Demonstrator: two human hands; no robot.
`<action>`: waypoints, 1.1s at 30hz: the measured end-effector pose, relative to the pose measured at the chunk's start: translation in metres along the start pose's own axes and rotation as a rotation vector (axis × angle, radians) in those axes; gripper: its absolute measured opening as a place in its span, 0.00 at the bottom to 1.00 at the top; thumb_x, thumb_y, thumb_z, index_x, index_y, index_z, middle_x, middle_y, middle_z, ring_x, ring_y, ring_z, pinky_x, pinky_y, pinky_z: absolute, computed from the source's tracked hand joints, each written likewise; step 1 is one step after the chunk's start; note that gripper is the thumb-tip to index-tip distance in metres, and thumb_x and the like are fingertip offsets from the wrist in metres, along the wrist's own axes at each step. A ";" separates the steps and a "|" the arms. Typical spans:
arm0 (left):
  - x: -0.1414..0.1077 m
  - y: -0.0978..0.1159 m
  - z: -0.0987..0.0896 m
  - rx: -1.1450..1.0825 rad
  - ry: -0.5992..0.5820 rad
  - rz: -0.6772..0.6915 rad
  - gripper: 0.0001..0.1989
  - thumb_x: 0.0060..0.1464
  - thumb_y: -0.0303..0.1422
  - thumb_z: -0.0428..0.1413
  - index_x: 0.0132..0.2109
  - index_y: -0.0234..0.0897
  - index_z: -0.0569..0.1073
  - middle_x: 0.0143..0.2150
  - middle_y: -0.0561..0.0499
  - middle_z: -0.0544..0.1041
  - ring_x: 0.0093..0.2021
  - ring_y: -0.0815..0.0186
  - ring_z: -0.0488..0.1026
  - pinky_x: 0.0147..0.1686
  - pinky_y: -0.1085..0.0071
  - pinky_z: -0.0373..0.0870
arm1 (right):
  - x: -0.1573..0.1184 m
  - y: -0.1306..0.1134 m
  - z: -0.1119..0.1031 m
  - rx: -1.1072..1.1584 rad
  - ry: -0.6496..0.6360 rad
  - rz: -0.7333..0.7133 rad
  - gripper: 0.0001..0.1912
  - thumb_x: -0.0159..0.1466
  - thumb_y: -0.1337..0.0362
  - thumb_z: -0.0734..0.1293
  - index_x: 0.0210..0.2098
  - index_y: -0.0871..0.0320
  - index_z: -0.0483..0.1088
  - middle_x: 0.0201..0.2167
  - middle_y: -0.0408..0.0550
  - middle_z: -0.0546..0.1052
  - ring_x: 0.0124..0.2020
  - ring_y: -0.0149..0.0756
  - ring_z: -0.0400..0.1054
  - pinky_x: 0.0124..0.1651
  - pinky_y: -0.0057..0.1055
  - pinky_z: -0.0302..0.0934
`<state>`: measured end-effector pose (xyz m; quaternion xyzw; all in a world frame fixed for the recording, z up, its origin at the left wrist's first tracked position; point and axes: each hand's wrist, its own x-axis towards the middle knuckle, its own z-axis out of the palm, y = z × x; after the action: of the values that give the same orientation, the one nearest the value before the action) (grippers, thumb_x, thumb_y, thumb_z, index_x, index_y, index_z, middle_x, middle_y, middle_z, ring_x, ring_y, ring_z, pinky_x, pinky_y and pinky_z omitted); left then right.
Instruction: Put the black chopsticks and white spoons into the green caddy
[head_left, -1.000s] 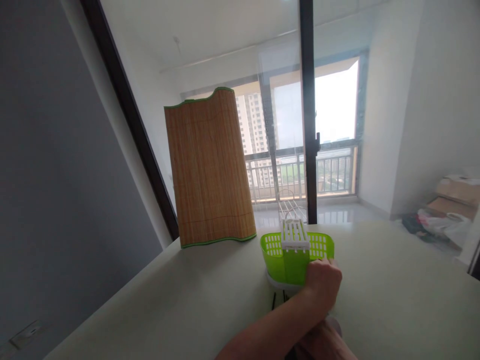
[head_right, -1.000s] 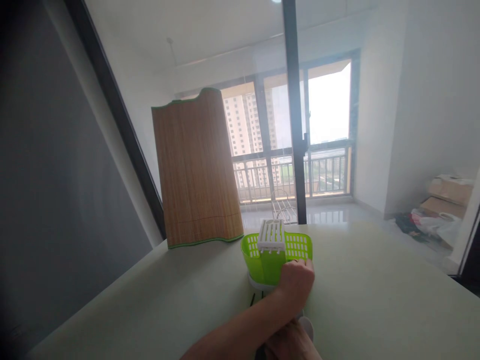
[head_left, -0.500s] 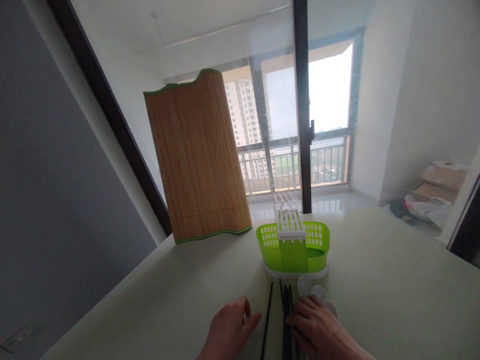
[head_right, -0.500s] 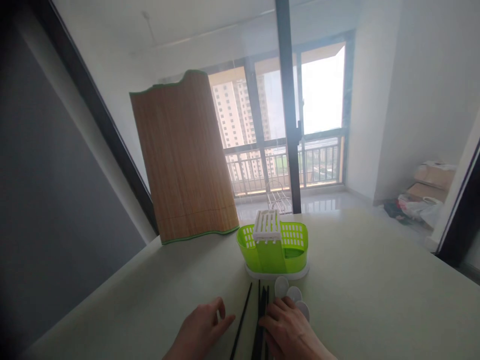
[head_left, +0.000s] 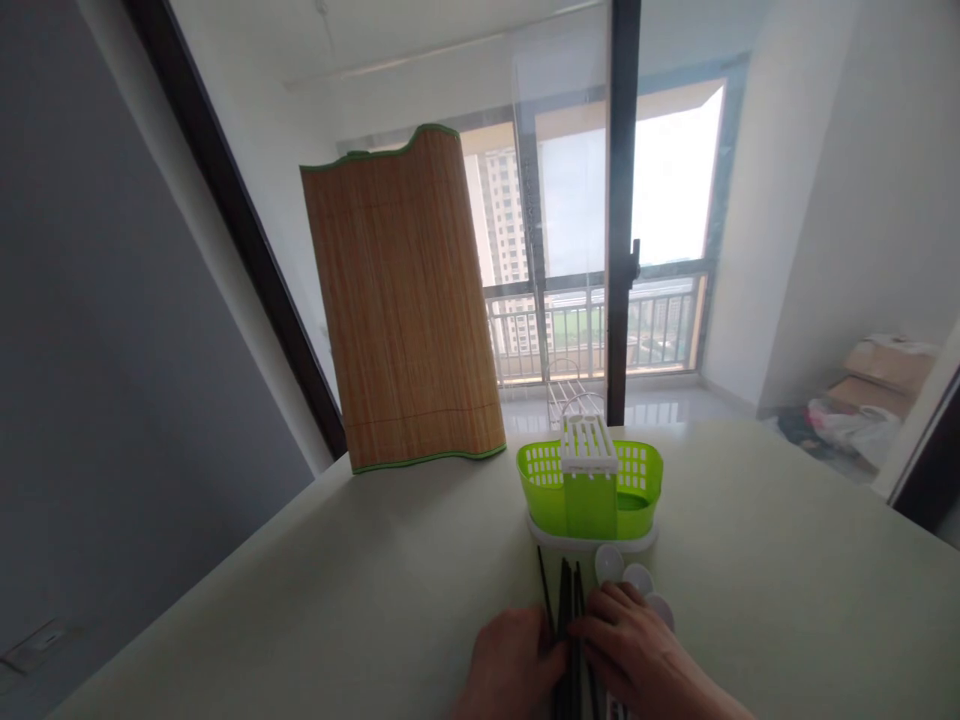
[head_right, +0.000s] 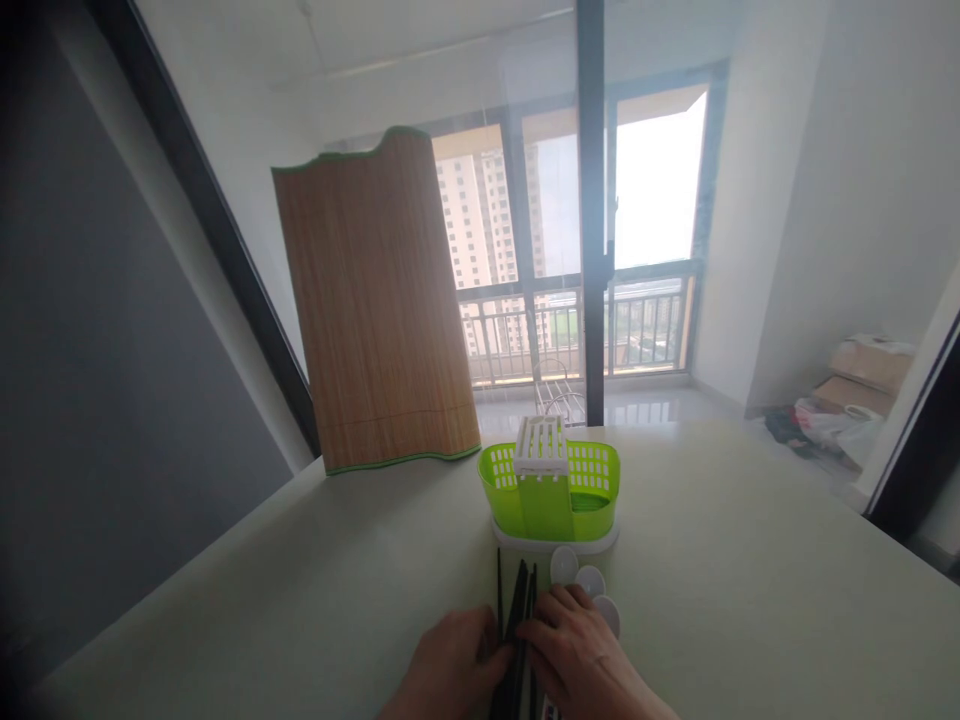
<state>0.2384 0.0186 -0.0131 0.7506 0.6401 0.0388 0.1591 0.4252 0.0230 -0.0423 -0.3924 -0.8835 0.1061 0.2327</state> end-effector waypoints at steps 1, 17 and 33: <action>-0.001 -0.001 -0.002 -0.010 -0.003 -0.002 0.14 0.54 0.38 0.48 0.37 0.38 0.76 0.35 0.47 0.80 0.37 0.58 0.76 0.33 0.69 0.65 | 0.000 0.000 0.000 0.000 0.000 -0.004 0.09 0.65 0.66 0.63 0.43 0.48 0.71 0.37 0.44 0.71 0.41 0.42 0.63 0.44 0.37 0.52; 0.010 -0.010 -0.019 0.283 0.091 -0.144 0.23 0.52 0.14 0.38 0.40 0.28 0.77 0.39 0.36 0.79 0.41 0.52 0.78 0.36 0.63 0.71 | -0.001 0.002 0.003 -0.006 0.014 -0.011 0.10 0.64 0.65 0.63 0.43 0.46 0.70 0.38 0.44 0.71 0.42 0.41 0.62 0.43 0.37 0.50; -0.002 -0.011 -0.062 -0.785 0.572 0.201 0.14 0.54 0.41 0.53 0.44 0.39 0.73 0.31 0.53 0.78 0.24 0.70 0.73 0.24 0.75 0.73 | 0.005 0.001 -0.004 -0.052 0.168 -0.120 0.07 0.62 0.68 0.62 0.37 0.53 0.71 0.30 0.44 0.72 0.34 0.38 0.63 0.38 0.35 0.50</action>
<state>0.2108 0.0299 0.0430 0.6514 0.5198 0.4964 0.2430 0.4242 0.0274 -0.0376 -0.3523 -0.8853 0.0359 0.3014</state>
